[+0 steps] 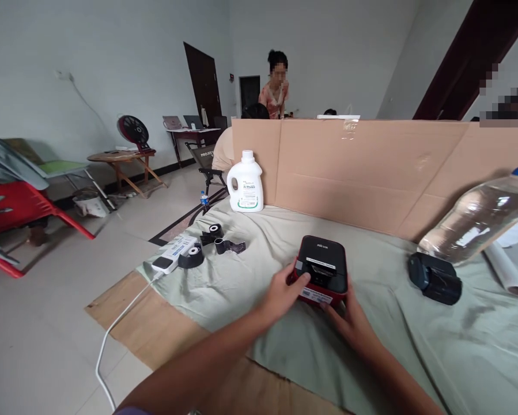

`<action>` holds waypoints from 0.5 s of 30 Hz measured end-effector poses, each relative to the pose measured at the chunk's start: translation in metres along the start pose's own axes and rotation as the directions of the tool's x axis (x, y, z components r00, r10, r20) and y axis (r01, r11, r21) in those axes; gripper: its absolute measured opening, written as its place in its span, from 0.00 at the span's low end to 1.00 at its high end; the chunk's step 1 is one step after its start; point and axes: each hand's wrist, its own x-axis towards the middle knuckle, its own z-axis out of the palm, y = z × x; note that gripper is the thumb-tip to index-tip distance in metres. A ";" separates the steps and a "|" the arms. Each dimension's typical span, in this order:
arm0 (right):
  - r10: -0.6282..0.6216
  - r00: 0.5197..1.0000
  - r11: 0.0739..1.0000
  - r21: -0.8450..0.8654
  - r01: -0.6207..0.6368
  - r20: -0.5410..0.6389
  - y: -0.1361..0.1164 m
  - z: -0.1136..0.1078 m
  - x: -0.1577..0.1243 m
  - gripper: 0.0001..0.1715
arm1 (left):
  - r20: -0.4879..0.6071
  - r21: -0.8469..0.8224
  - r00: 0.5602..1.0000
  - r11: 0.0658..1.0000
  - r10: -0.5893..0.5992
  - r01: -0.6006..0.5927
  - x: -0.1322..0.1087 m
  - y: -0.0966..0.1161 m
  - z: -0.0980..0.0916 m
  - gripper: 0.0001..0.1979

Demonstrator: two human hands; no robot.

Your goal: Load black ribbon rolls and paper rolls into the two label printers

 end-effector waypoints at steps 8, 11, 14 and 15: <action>-0.190 0.982 0.964 0.191 0.186 0.005 -0.066 0.117 0.160 0.53 | -0.205 -0.126 0.977 0.991 -0.068 0.042 0.110 0.032 -0.148 0.17; -0.215 0.977 0.935 0.287 0.206 -0.003 -0.068 0.165 0.206 0.54 | -0.313 -0.138 0.941 0.987 -0.127 0.087 0.142 0.032 -0.189 0.16; -0.180 0.984 0.919 0.357 0.165 0.009 -0.055 0.205 0.233 0.57 | -0.344 -0.146 0.925 0.982 -0.163 0.119 0.159 0.021 -0.215 0.16; -0.166 0.986 0.920 0.365 0.145 0.027 -0.050 0.215 0.238 0.58 | -0.344 -0.147 0.923 0.981 -0.170 0.125 0.162 0.015 -0.221 0.15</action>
